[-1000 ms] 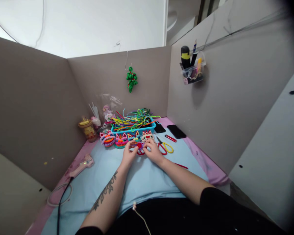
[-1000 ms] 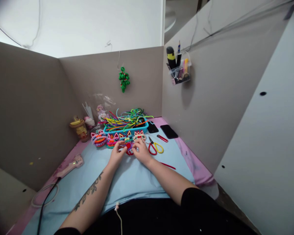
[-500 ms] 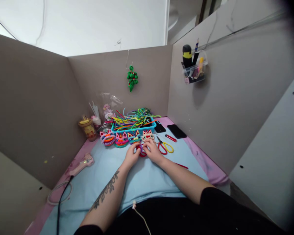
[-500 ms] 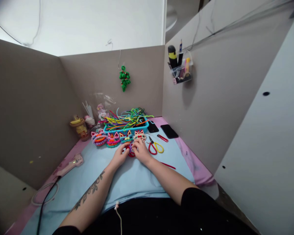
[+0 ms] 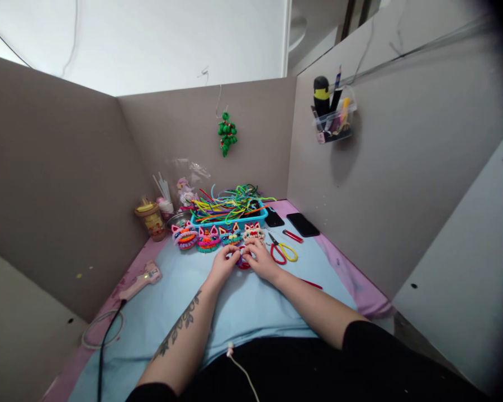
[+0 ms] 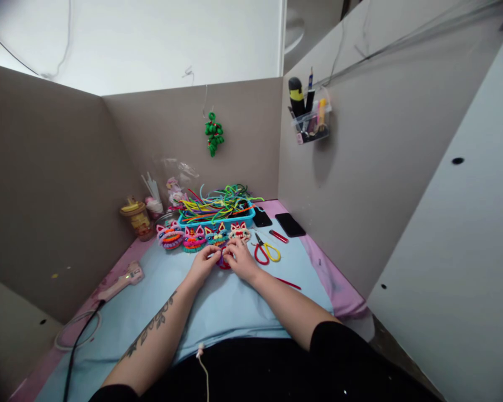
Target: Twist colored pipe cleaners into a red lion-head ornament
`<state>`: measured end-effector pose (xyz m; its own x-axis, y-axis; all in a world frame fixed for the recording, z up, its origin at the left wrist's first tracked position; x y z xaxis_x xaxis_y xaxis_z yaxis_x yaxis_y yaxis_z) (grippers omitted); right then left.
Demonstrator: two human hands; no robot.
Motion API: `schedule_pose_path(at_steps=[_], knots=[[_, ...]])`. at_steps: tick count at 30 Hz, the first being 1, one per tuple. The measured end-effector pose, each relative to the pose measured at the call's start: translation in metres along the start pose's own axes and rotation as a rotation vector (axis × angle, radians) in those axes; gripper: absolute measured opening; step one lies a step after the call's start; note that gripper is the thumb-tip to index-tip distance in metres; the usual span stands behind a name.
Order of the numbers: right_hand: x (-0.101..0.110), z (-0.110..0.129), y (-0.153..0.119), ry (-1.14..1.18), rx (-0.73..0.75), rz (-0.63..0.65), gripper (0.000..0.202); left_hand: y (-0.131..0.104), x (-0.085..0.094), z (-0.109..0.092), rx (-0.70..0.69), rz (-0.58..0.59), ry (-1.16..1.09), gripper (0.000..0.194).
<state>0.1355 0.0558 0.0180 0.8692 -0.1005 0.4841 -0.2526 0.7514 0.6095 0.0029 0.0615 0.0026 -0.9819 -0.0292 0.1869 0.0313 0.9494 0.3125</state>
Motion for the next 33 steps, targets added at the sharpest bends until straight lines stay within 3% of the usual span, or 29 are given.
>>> schedule_pose_path(at_steps=[9,13,20,26,29,33], knots=[[0.000,0.013,-0.002,-0.136,0.116,0.005,0.010,0.001,0.002,0.000,-0.011,-0.001,0.029,0.018],[-0.003,0.016,-0.005,-0.186,0.119,0.038,0.016,0.001,0.004,-0.007,-0.107,-0.005,0.197,0.016],[-0.008,0.017,-0.005,-0.081,0.145,0.091,0.021,-0.002,0.004,-0.020,-0.251,-0.036,0.466,0.016],[-0.003,0.017,-0.005,-0.218,0.081,0.063,0.016,-0.004,0.003,-0.023,-0.287,-0.039,0.447,0.015],[0.000,0.017,-0.005,-0.220,0.056,0.030,0.013,-0.004,0.007,-0.023,-0.272,-0.094,0.388,0.011],[0.002,0.007,-0.003,-0.136,-0.003,-0.024,0.009,-0.005,0.007,-0.021,-0.237,-0.117,0.321,0.033]])
Point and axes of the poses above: each hand's wrist, its own y-axis towards the middle knuckle, its own x-axis out of the back of the hand, z = x × y, the point moved 8 cm from there along y, towards the middle knuckle, and after that the axes turned 4 degrees about -x, right-handed, at the moved point
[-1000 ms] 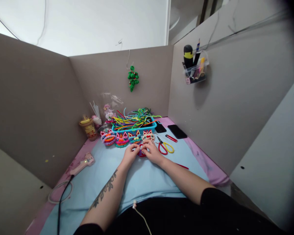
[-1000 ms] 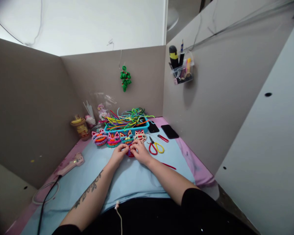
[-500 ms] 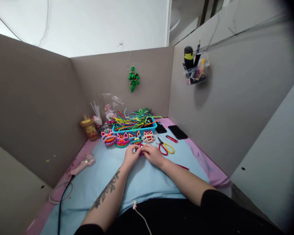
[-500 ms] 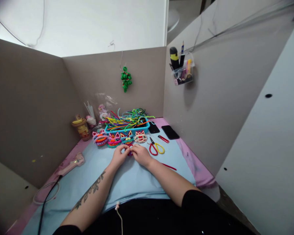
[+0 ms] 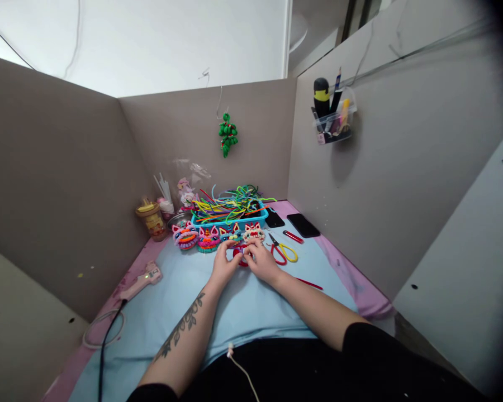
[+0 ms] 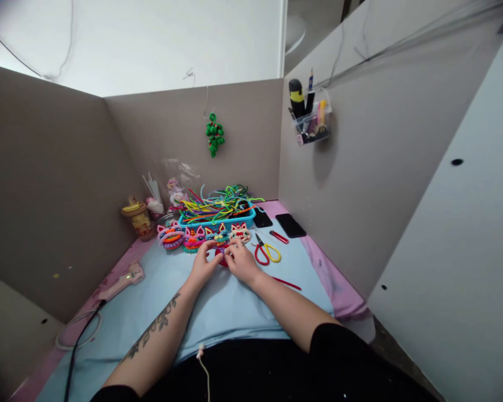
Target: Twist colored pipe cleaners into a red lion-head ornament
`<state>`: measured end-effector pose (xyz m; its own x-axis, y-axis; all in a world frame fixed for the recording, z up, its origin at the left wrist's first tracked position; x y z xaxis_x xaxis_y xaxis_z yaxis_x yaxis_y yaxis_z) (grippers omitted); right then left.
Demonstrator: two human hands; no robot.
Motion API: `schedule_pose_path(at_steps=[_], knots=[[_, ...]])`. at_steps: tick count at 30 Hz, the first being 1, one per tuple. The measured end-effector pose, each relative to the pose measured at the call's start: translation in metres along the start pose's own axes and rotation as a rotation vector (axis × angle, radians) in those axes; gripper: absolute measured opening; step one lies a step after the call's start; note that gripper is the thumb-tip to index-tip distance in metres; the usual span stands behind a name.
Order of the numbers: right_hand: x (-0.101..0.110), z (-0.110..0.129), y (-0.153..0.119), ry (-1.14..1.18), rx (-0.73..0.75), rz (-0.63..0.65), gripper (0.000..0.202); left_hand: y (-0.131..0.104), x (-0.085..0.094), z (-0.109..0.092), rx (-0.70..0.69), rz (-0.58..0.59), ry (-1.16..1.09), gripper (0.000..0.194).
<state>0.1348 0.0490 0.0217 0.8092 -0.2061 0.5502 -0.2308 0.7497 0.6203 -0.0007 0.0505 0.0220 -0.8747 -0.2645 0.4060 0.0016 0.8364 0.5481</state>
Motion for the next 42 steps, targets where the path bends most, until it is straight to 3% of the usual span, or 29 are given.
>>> schedule_pose_path(at_steps=[4,10,25,37,42], knots=[[-0.004,-0.012,0.002,0.075,-0.031,-0.001,0.006,-0.002,-0.008,0.000,0.003,0.081,-0.066,0.036],[-0.013,-0.020,0.003,0.153,-0.052,0.051,0.008,-0.005,-0.011,0.000,-0.050,0.083,-0.058,0.038],[-0.012,-0.003,0.001,0.168,0.012,0.103,0.012,-0.008,-0.018,0.005,-0.055,0.127,0.041,0.038],[-0.003,0.002,-0.002,0.036,0.028,0.029,0.010,-0.012,-0.024,0.001,-0.046,0.153,0.076,0.035],[-0.002,0.001,-0.001,0.039,0.029,0.015,0.011,-0.011,-0.022,0.005,-0.053,0.126,-0.009,0.038]])
Point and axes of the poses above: each hand's wrist, its own y-axis towards the middle knuckle, its own x-axis out of the back of the hand, z = x × y, the point moved 8 cm from there along y, towards the middle knuckle, and after that the axes turned 4 degrees about -x, right-handed, at the moved point
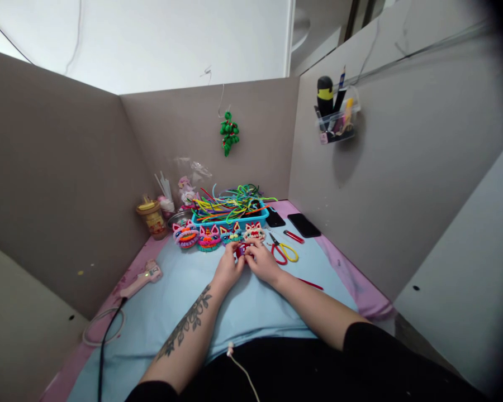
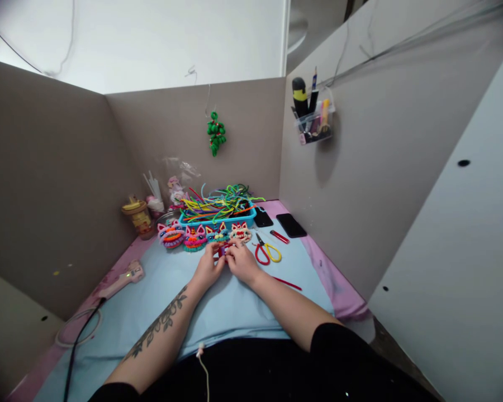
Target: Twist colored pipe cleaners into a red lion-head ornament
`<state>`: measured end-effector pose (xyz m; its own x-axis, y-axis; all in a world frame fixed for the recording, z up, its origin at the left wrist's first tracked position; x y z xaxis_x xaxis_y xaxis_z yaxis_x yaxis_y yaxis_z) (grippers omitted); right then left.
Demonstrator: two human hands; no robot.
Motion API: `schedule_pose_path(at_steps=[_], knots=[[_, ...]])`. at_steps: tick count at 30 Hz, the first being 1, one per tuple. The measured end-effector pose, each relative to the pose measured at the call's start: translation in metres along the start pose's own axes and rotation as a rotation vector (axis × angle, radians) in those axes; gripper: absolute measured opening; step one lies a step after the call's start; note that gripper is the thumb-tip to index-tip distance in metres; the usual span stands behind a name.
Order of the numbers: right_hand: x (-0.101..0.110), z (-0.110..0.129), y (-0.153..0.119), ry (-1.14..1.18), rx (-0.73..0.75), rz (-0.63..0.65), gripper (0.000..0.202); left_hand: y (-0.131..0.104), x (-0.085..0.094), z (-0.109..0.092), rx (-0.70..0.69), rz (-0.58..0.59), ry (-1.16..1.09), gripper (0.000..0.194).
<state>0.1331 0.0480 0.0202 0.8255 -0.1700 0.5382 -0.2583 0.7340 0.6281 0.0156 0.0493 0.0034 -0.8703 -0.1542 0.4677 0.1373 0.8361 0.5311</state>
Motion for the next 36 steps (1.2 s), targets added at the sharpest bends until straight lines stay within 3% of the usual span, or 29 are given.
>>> schedule_pose_path(at_steps=[16,36], knots=[[-0.002,0.011,-0.001,-0.098,0.027,0.030,0.014,-0.002,-0.006,-0.002,0.025,0.052,0.143,0.045],[-0.001,0.017,-0.002,-0.223,0.062,-0.028,0.014,-0.002,-0.011,-0.005,0.094,0.058,0.131,0.047]])
Point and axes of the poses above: each hand's wrist, its own y-axis towards the middle knuckle, its own x-axis out of the back of the hand, z = x × y, the point moved 8 cm from there along y, towards the middle knuckle, and after that the axes turned 4 degrees about -x, right-handed, at the moved point
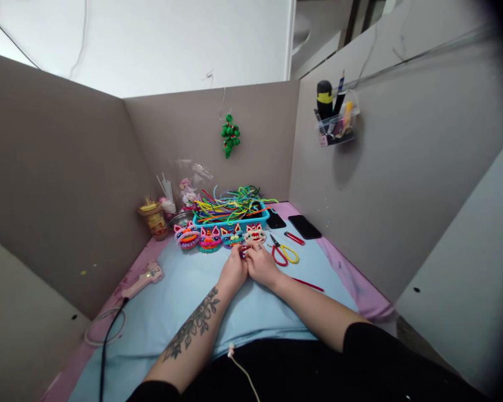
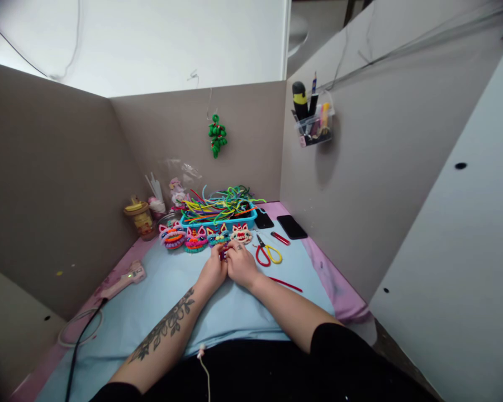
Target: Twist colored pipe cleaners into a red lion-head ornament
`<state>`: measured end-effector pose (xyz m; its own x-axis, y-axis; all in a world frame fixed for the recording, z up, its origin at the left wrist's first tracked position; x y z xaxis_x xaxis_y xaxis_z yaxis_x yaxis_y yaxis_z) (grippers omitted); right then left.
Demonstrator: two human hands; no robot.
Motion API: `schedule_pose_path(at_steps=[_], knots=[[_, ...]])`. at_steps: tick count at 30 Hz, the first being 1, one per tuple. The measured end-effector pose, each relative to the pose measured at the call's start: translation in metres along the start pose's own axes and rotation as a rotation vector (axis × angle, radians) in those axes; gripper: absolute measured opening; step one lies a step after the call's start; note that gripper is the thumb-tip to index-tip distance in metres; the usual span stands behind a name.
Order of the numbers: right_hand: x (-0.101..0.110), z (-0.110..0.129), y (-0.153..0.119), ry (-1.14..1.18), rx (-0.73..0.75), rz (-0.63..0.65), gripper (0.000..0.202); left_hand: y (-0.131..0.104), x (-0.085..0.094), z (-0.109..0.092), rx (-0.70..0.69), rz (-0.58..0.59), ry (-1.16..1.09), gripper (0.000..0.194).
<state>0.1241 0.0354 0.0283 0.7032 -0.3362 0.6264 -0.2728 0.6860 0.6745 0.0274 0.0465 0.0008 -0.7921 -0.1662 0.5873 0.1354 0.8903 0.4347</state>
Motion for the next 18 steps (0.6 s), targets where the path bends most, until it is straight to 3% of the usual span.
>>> schedule_pose_path(at_steps=[8,12,15,18], knots=[[0.000,-0.002,0.000,0.043,-0.019,-0.011,0.013,0.001,0.002,0.010,-0.023,-0.059,-0.108,0.047],[0.002,-0.018,0.002,0.183,-0.099,-0.068,0.012,0.003,0.011,0.010,-0.024,-0.109,-0.269,0.050],[0.002,-0.035,0.004,0.338,-0.202,-0.122,0.010,0.006,0.019,0.019,0.088,-0.190,-0.415,0.054],[-0.002,-0.048,0.005,0.481,-0.314,-0.110,0.009,0.009,0.015,0.031,0.220,-0.196,-0.588,0.053]])
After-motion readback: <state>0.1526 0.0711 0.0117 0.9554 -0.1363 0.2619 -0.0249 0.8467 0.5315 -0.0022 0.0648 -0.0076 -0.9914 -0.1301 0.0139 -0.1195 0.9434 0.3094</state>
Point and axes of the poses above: each hand's wrist, its own y-axis towards the middle knuckle, its own x-axis out of the back of the hand, z = x × y, the point moved 8 cm from there along y, towards the middle knuckle, and after that the axes turned 4 degrees about -x, right-handed, at the moved point
